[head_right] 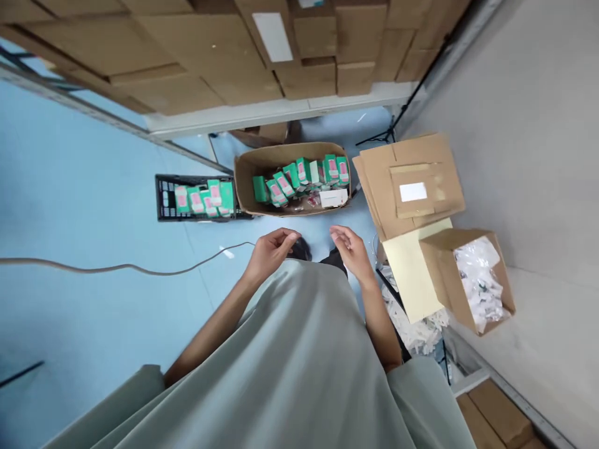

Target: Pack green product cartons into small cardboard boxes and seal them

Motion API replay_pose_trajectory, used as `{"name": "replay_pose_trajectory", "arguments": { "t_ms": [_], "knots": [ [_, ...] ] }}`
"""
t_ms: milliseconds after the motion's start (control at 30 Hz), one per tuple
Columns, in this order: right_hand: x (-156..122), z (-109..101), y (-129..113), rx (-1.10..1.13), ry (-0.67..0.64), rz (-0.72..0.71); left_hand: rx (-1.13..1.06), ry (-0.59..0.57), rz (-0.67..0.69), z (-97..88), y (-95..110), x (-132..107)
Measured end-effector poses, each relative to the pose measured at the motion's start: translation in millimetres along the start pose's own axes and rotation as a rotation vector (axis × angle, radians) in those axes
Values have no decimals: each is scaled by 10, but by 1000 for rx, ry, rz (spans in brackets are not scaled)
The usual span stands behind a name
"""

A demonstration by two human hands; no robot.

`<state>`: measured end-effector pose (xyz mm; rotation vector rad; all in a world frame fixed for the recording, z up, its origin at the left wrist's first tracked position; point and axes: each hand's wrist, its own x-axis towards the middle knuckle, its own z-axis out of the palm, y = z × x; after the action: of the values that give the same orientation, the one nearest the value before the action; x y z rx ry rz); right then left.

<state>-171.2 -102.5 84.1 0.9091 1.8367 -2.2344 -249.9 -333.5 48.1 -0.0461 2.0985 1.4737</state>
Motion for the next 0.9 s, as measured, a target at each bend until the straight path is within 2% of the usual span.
{"name": "replay_pose_trajectory", "arguments": {
  "t_ms": [67,233,400,567,733,800,900],
  "knots": [
    [261,280,-62,-44,-94,27,-58,60,-39,-195,-89,88],
    [774,1047,-84,-190,-243,65,-130,114,-67,-798,-260,324],
    [1178,1788,96,-330,-358,138,-195,188,-112,-1495,-497,568],
    [1522,2368,282,-585,-403,93,-222,175,-191,-2063,-820,843],
    [1946,2816,292,-1154,-482,42,-211,210,-242,-2384,-1114,1157],
    [2175,2995,314,-1365,-561,13,-219,217,-253,-2441,-1291,1324],
    [2607,3266,440,-1551,-677,-43,-286,210,-310,-2436,-1693,1642]
  ]
}}
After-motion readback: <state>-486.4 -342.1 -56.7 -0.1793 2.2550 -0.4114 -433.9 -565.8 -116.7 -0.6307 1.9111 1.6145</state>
